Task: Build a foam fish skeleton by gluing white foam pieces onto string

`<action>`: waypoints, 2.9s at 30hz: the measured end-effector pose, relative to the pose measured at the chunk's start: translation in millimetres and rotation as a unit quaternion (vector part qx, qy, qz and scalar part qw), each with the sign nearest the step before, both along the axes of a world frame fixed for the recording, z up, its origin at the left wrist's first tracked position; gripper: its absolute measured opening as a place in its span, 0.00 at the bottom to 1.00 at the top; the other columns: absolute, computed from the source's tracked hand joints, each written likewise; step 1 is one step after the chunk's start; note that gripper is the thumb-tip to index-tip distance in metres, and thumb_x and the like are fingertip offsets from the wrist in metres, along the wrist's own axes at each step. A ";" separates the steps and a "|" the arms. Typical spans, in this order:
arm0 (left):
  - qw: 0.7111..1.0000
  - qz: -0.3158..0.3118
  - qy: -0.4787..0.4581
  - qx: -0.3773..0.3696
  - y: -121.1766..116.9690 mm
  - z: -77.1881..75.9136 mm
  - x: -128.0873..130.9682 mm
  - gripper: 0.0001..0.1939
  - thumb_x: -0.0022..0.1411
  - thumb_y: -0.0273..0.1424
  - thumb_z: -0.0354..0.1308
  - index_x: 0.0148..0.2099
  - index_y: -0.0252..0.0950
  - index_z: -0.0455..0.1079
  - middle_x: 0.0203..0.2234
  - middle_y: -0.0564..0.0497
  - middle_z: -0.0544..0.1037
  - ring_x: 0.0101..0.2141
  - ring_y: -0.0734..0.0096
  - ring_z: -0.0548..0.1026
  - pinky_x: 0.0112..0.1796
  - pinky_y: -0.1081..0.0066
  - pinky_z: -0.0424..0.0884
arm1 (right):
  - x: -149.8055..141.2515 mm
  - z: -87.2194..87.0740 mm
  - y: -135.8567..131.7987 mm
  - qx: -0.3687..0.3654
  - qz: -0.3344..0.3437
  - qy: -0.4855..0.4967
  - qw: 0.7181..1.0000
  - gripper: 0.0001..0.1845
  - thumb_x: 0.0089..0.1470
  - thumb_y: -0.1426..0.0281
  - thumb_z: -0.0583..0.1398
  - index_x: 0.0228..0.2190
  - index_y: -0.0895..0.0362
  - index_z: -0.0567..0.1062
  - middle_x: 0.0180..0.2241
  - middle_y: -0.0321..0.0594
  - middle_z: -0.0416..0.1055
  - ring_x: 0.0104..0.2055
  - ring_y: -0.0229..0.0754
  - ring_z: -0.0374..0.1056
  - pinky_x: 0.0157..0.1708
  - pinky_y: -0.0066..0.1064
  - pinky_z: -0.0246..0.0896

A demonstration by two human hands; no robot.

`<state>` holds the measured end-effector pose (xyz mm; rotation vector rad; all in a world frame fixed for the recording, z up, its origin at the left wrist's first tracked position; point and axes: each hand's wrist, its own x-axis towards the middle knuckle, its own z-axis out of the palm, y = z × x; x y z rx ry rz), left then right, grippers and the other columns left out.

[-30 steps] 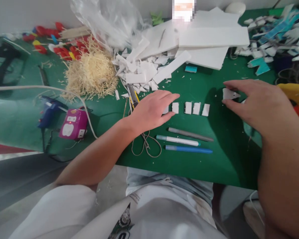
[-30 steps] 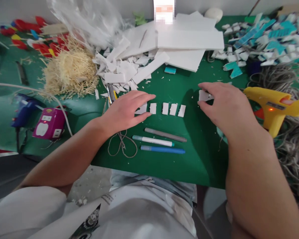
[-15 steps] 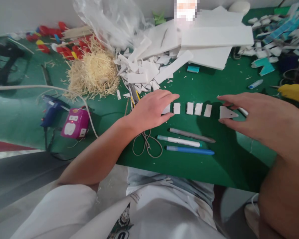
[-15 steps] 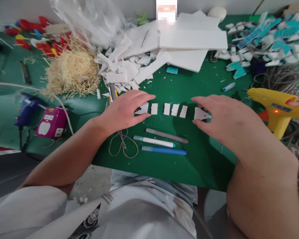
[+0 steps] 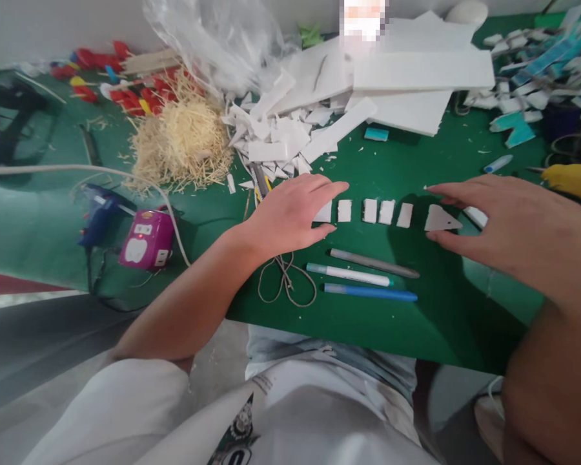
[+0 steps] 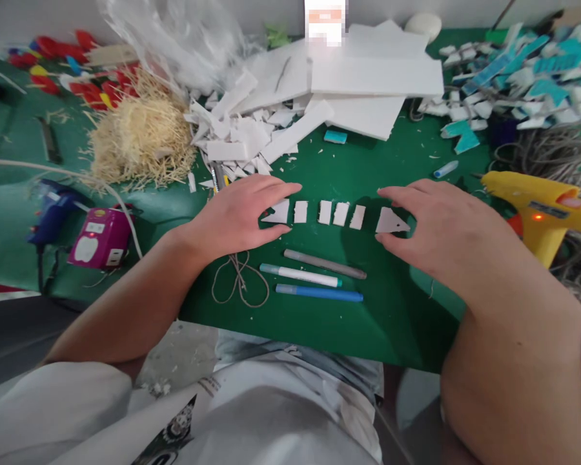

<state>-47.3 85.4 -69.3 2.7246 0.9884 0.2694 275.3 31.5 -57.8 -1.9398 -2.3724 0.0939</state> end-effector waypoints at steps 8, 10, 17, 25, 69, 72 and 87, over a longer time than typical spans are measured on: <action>1.000 0.003 0.022 -0.002 0.6 3.2 -0.8 0.25 0.70 0.30 0.60 0.67 0.31 0.69 0.54 0.39 0.79 0.54 0.53 0.78 0.52 0.59 0.76 | -4.1 -2.4 4.4 -0.020 0.018 0.033 0.999 0.31 0.56 0.55 0.55 0.56 0.52 0.80 0.44 0.50 0.78 0.46 0.56 0.75 0.44 0.46 0.71; 1.000 0.003 0.018 -0.002 0.7 3.1 -1.4 0.25 0.71 0.30 0.60 0.67 0.31 0.69 0.54 0.39 0.79 0.54 0.53 0.78 0.53 0.58 0.76 | -8.1 -0.7 3.8 -0.030 0.012 0.028 0.999 0.31 0.56 0.55 0.55 0.56 0.53 0.80 0.45 0.51 0.77 0.45 0.56 0.75 0.44 0.46 0.71; 1.000 -0.013 -0.022 0.001 2.1 -2.1 -0.8 0.29 0.70 0.33 0.63 0.69 0.29 0.66 0.58 0.37 0.78 0.58 0.53 0.76 0.57 0.58 0.73 | -10.6 5.6 3.8 0.013 0.042 0.049 0.998 0.29 0.59 0.54 0.58 0.56 0.53 0.79 0.50 0.52 0.79 0.51 0.60 0.76 0.50 0.51 0.72; 0.999 -0.027 -0.026 0.007 1.6 -9.0 10.7 0.26 0.73 0.30 0.59 0.69 0.29 0.66 0.57 0.38 0.79 0.59 0.54 0.76 0.57 0.58 0.73 | -12.2 -8.3 14.4 0.034 0.148 0.096 0.984 0.26 0.62 0.55 0.59 0.58 0.50 0.78 0.50 0.50 0.79 0.55 0.64 0.75 0.55 0.60 0.71; 1.000 -0.014 -0.014 -0.005 1.7 -6.2 12.6 0.25 0.72 0.27 0.60 0.68 0.29 0.68 0.57 0.37 0.79 0.58 0.54 0.77 0.56 0.60 0.73 | -44.2 -3.3 10.0 0.030 0.100 0.130 0.986 0.29 0.61 0.58 0.59 0.61 0.49 0.74 0.54 0.46 0.80 0.59 0.60 0.75 0.67 0.61 0.60; 1.000 -0.013 -0.003 -0.012 1.9 -5.8 12.5 0.25 0.73 0.29 0.58 0.69 0.30 0.67 0.58 0.37 0.78 0.59 0.54 0.76 0.58 0.59 0.72 | -45.9 7.5 6.4 0.071 0.035 0.165 0.983 0.30 0.62 0.59 0.60 0.63 0.53 0.73 0.55 0.50 0.80 0.59 0.56 0.76 0.61 0.53 0.69; 0.972 0.056 -0.177 -0.146 10.2 23.0 56.5 0.27 0.70 0.31 0.65 0.67 0.35 0.68 0.58 0.43 0.79 0.50 0.63 0.81 0.47 0.65 0.81 | -57.2 21.3 2.6 0.219 -0.048 0.482 0.847 0.29 0.54 0.66 0.56 0.57 0.53 0.75 0.46 0.51 0.80 0.50 0.56 0.80 0.53 0.57 0.75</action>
